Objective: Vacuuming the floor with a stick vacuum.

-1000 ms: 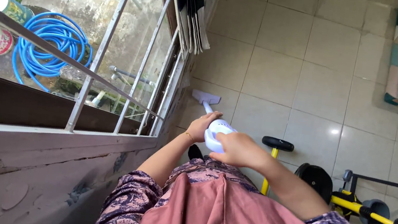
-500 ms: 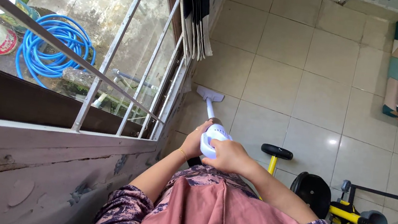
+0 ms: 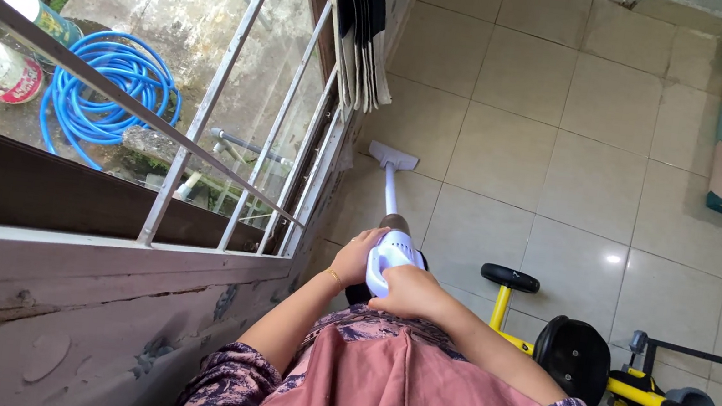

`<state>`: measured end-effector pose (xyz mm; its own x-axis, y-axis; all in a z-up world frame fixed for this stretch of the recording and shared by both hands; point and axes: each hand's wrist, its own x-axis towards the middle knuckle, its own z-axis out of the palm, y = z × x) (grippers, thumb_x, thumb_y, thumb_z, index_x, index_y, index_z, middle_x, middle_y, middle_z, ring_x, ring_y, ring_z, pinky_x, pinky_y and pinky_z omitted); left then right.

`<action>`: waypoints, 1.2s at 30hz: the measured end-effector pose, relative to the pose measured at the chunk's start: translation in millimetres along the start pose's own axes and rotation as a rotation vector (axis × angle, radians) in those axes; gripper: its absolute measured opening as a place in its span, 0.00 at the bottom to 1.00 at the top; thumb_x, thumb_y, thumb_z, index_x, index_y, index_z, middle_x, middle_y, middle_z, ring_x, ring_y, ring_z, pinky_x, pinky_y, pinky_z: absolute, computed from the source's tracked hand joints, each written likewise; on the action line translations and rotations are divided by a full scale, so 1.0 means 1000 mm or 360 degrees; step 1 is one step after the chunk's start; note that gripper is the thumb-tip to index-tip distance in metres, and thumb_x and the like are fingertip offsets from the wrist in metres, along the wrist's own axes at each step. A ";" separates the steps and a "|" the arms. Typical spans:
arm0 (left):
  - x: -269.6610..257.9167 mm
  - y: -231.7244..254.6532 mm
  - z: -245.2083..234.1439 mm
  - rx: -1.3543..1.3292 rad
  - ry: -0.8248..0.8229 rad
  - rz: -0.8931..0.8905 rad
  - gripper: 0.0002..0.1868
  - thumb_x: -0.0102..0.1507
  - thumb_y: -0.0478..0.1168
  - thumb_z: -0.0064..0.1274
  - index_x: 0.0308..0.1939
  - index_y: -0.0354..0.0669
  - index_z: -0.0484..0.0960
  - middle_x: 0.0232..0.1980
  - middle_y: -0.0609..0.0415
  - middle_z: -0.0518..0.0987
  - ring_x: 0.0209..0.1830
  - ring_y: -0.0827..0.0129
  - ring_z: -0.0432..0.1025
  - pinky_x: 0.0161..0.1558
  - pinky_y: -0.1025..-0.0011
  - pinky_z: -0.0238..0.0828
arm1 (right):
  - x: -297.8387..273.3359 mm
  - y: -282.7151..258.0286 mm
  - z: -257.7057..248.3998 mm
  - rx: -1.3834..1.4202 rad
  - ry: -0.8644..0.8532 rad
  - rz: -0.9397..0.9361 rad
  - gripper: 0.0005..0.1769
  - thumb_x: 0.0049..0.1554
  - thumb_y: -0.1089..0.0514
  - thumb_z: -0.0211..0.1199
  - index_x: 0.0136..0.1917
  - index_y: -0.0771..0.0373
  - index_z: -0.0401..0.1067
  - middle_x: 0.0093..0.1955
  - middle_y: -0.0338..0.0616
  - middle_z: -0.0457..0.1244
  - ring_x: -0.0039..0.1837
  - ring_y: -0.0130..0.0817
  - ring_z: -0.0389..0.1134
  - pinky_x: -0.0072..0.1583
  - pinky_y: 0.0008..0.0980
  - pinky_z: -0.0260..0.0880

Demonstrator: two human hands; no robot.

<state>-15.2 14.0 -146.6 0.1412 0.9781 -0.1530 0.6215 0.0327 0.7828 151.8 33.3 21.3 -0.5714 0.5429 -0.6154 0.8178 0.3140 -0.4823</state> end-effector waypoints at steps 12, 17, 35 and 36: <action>-0.013 0.025 -0.012 0.0263 -0.0170 0.0368 0.42 0.49 0.39 0.67 0.67 0.46 0.69 0.71 0.37 0.68 0.68 0.40 0.66 0.66 0.54 0.65 | 0.101 0.099 0.073 -0.0035 0.0016 0.0099 0.26 0.45 0.42 0.70 0.50 0.63 0.80 0.51 0.57 0.71 0.55 0.52 0.74 0.58 0.46 0.73; -0.010 0.024 -0.005 0.0455 -0.0262 0.0435 0.40 0.51 0.41 0.67 0.66 0.42 0.69 0.71 0.41 0.69 0.72 0.41 0.63 0.67 0.53 0.64 | 0.108 0.111 0.079 0.0021 0.0082 0.0101 0.28 0.44 0.43 0.72 0.52 0.62 0.77 0.52 0.58 0.70 0.55 0.54 0.73 0.57 0.48 0.73; -0.015 0.038 -0.017 0.0680 -0.0535 0.0436 0.50 0.51 0.36 0.61 0.75 0.37 0.56 0.76 0.36 0.62 0.73 0.44 0.62 0.68 0.55 0.62 | 0.090 0.074 0.074 -0.0016 -0.0097 0.0078 0.25 0.46 0.41 0.68 0.52 0.57 0.79 0.52 0.55 0.71 0.55 0.52 0.73 0.57 0.48 0.72; -0.014 0.036 -0.018 0.0685 -0.0517 0.0405 0.50 0.51 0.36 0.61 0.76 0.36 0.56 0.75 0.36 0.63 0.73 0.44 0.62 0.68 0.55 0.62 | 0.096 0.074 0.069 -0.0030 -0.0095 0.0091 0.25 0.46 0.40 0.68 0.53 0.55 0.79 0.52 0.54 0.71 0.55 0.52 0.73 0.57 0.48 0.73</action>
<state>-8.4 4.9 -105.3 0.5131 0.8290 -0.2224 0.7840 -0.3472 0.5146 152.6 54.6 -116.0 -0.5263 0.5131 -0.6781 0.8501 0.2985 -0.4339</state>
